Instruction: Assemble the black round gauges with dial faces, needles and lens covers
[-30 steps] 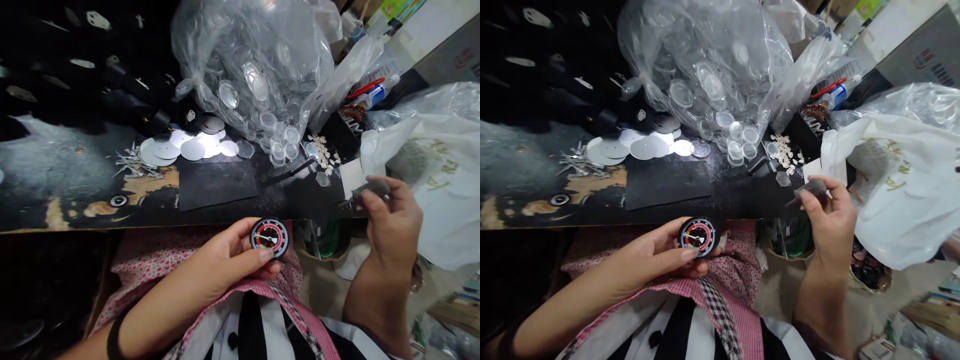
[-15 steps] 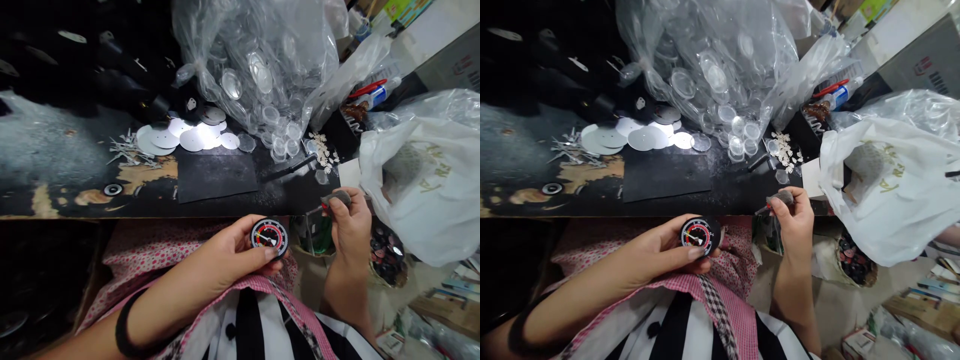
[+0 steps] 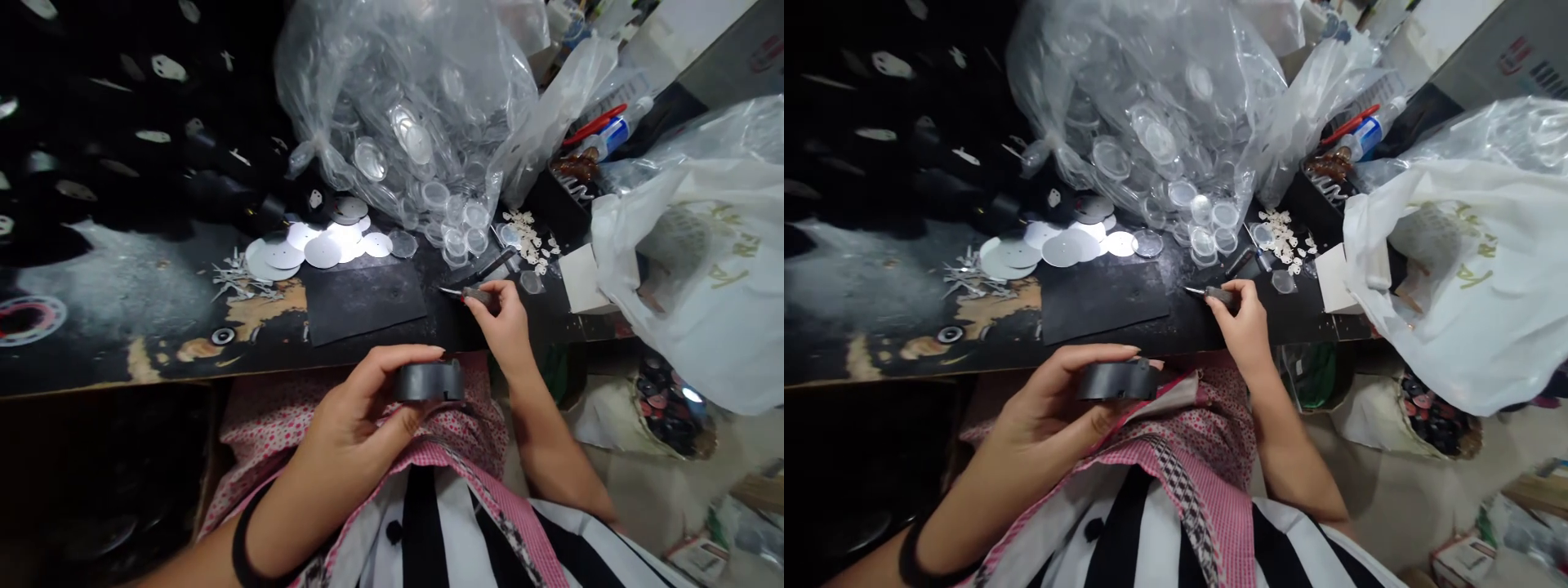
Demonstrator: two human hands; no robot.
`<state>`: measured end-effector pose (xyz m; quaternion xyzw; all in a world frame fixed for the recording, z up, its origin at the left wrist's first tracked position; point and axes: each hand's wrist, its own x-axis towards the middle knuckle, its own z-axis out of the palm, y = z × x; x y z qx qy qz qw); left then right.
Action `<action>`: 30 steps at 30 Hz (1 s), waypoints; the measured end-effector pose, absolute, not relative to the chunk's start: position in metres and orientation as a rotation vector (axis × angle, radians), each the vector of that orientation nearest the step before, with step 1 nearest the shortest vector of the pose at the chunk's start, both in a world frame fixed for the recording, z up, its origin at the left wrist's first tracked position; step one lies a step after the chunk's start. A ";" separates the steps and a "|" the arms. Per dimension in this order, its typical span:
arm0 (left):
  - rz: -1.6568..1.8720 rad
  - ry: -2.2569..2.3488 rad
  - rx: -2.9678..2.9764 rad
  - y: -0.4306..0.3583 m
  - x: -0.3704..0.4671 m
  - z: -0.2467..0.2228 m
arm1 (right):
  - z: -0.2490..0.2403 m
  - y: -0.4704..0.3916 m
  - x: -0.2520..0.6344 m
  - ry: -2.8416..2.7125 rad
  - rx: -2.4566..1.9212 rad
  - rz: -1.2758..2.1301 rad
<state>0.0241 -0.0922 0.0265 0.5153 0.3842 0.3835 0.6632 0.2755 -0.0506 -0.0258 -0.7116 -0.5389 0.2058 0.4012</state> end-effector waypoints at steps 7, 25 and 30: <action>0.836 0.976 1.133 -0.094 0.026 0.032 | -0.025 -0.051 0.278 -1.523 -1.908 0.327; 1.131 1.136 1.060 -0.091 0.036 0.002 | 0.036 -0.080 0.172 -1.007 -1.286 1.485; 1.139 1.222 1.257 -0.090 0.023 -0.001 | 0.027 -0.066 0.165 -0.806 -1.208 1.558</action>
